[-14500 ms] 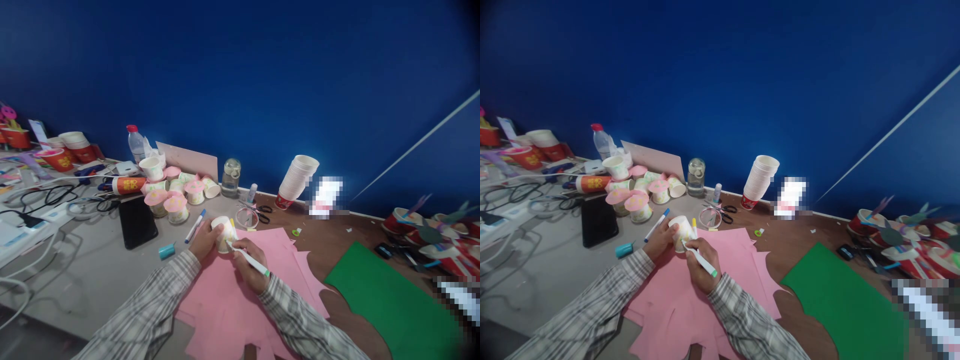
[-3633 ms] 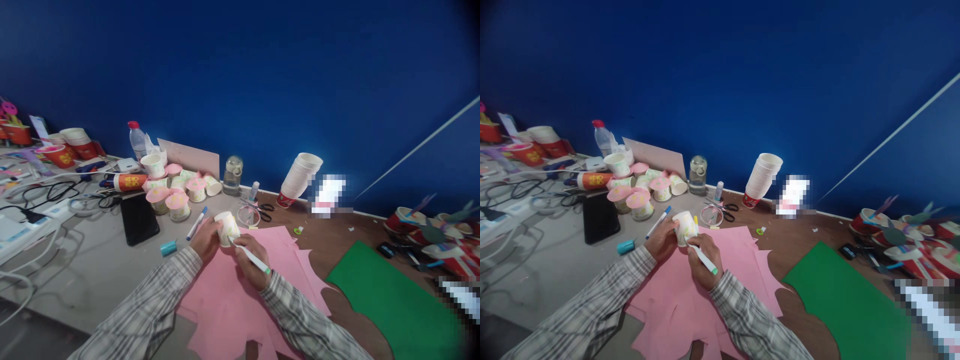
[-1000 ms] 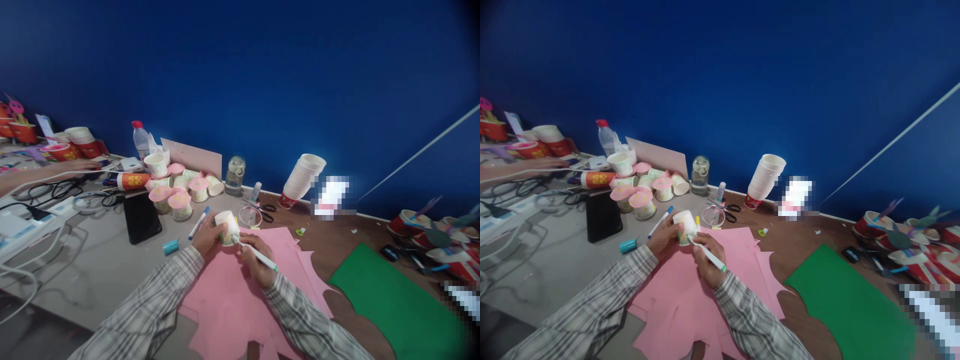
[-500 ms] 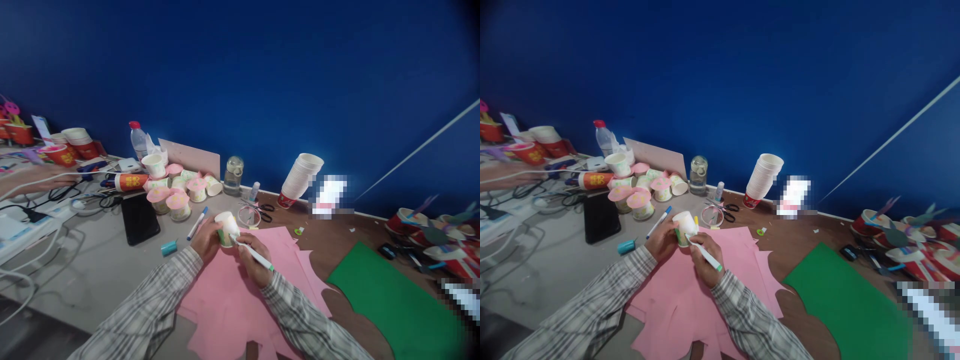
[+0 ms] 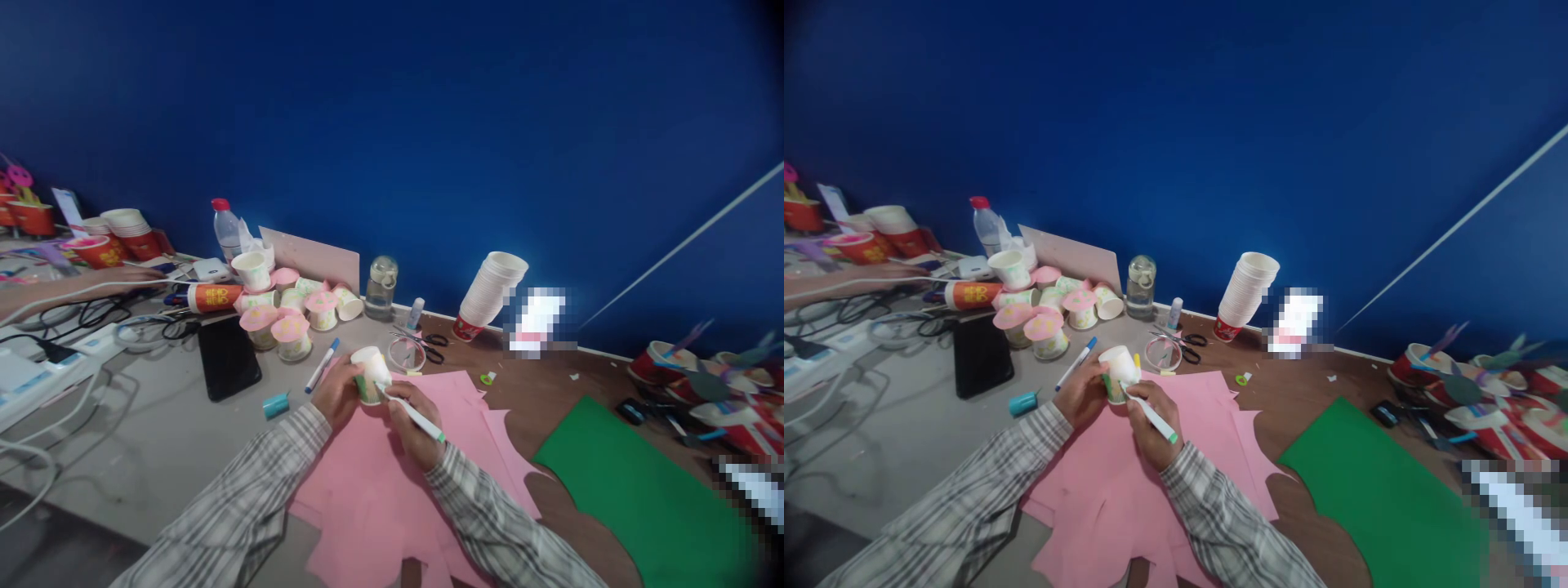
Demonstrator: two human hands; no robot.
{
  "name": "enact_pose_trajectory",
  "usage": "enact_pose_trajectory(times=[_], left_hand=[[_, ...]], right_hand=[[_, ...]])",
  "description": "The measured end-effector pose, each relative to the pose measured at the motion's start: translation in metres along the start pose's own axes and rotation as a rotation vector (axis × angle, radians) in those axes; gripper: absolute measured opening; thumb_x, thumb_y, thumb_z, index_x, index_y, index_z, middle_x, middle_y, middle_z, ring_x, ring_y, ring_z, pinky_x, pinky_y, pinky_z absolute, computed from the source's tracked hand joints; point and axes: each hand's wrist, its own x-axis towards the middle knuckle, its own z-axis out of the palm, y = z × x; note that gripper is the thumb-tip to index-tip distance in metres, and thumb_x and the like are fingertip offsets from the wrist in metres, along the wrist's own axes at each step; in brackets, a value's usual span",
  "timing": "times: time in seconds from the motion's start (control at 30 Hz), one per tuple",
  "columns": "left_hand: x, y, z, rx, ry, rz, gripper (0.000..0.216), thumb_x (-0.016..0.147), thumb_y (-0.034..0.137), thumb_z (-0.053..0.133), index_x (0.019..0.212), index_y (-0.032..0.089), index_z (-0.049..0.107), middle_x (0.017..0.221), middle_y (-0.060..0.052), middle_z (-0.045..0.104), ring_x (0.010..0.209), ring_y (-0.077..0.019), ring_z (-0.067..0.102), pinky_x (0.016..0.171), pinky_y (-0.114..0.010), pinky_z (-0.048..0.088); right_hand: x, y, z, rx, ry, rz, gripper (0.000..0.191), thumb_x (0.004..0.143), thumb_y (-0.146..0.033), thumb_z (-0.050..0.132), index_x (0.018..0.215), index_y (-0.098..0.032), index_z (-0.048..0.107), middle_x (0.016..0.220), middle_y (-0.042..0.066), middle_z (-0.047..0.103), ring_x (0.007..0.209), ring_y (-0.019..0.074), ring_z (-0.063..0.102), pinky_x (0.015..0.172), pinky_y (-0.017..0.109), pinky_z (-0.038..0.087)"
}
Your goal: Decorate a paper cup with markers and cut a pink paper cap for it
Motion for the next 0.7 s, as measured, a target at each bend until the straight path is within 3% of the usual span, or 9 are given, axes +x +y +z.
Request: enact_pose_trajectory(times=[0.7], left_hand=[[-0.0009,0.0015,0.0021,-0.003,0.005,0.005,0.034,0.051,0.020,0.067,0.085,0.015,0.062,0.070,-0.002,0.062,0.070,-0.0218,0.056,0.058,-0.030,0.040]], right_hand=[[-0.0016,0.0016,-0.0013,-0.004,-0.010,0.008,0.014,0.074,-0.022,0.055,0.083,-0.021,0.066,0.084,0.005,0.068,0.078,0.0228,0.064,0.069,0.032,0.051]])
